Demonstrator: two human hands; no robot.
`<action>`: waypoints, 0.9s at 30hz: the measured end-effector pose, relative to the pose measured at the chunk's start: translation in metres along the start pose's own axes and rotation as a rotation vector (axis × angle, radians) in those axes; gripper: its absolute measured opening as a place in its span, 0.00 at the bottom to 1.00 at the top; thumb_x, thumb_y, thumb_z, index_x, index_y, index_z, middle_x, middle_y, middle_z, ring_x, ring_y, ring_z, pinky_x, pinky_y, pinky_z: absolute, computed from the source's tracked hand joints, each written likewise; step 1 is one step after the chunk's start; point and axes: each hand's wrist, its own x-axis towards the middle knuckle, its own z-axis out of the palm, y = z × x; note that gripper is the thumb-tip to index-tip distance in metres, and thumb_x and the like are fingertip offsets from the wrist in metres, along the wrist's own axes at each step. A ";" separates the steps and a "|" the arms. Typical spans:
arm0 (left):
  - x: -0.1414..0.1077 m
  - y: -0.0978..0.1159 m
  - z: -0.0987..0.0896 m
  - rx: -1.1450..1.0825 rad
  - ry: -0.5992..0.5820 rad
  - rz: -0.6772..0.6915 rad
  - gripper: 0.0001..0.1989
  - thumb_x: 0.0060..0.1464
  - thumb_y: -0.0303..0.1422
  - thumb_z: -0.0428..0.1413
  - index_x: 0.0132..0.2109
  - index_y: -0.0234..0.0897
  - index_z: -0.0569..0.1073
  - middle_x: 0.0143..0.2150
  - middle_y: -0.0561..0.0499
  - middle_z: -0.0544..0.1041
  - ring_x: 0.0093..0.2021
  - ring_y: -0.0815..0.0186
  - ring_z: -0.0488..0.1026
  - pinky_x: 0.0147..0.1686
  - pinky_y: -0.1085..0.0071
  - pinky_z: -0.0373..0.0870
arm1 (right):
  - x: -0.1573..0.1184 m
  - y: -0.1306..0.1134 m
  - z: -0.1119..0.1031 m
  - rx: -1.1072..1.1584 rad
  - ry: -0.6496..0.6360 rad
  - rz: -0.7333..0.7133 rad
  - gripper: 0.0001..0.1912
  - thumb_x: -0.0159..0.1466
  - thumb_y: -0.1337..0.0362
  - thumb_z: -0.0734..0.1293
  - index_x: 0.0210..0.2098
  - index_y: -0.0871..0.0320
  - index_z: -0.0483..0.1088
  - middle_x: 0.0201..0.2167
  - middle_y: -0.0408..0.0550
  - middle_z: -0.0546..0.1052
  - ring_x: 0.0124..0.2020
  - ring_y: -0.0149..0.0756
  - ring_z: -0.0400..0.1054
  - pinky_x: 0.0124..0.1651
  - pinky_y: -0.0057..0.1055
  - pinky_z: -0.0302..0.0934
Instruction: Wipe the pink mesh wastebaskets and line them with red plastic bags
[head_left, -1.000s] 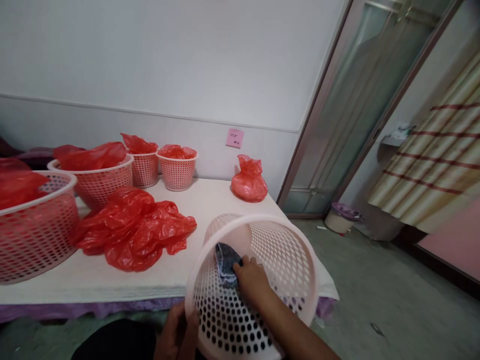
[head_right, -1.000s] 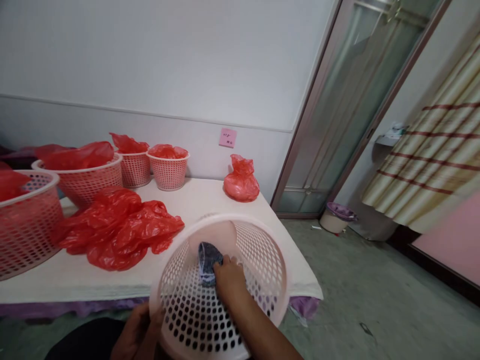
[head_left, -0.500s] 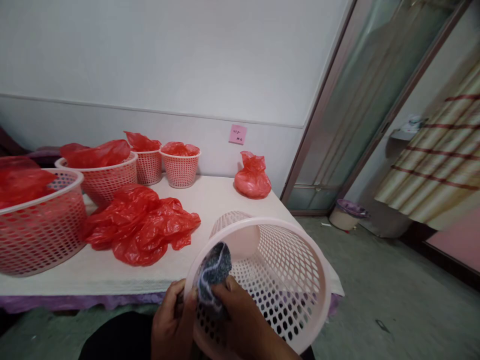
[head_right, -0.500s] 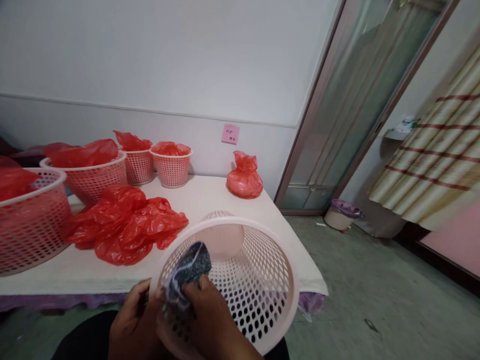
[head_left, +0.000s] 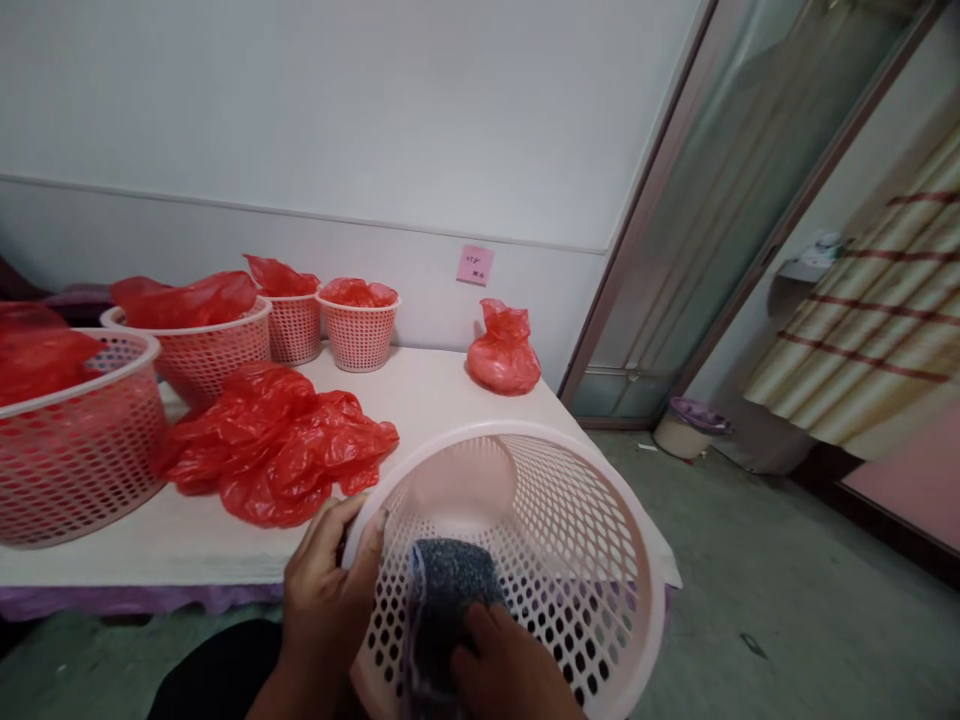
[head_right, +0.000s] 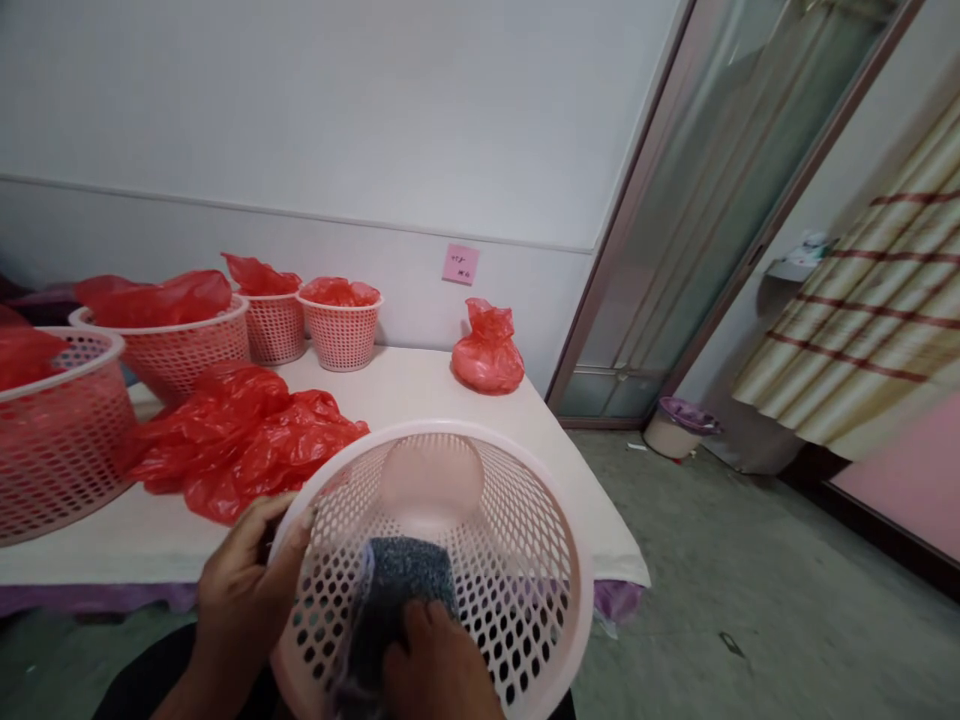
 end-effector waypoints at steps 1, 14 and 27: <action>0.006 0.001 -0.002 0.017 -0.007 0.044 0.09 0.58 0.37 0.54 0.44 0.40 0.73 0.38 0.53 0.75 0.39 0.67 0.73 0.42 0.72 0.67 | 0.000 0.000 0.001 -0.039 0.008 -0.029 0.10 0.62 0.70 0.62 0.38 0.56 0.75 0.38 0.50 0.79 0.40 0.39 0.74 0.39 0.29 0.63; 0.070 0.027 -0.006 0.043 -0.237 0.223 0.11 0.61 0.37 0.52 0.45 0.38 0.74 0.40 0.49 0.75 0.42 0.63 0.72 0.44 0.66 0.67 | -0.001 0.004 0.057 -0.066 0.329 -0.421 0.04 0.62 0.62 0.65 0.37 0.51 0.72 0.33 0.46 0.76 0.34 0.41 0.69 0.34 0.34 0.61; 0.001 0.011 0.014 -0.335 -0.326 -0.361 0.20 0.56 0.46 0.53 0.50 0.40 0.68 0.42 0.50 0.77 0.39 0.62 0.74 0.41 0.67 0.71 | 0.016 -0.008 0.041 0.085 0.520 -0.409 0.32 0.53 0.60 0.71 0.56 0.58 0.62 0.48 0.59 0.74 0.45 0.52 0.70 0.44 0.44 0.69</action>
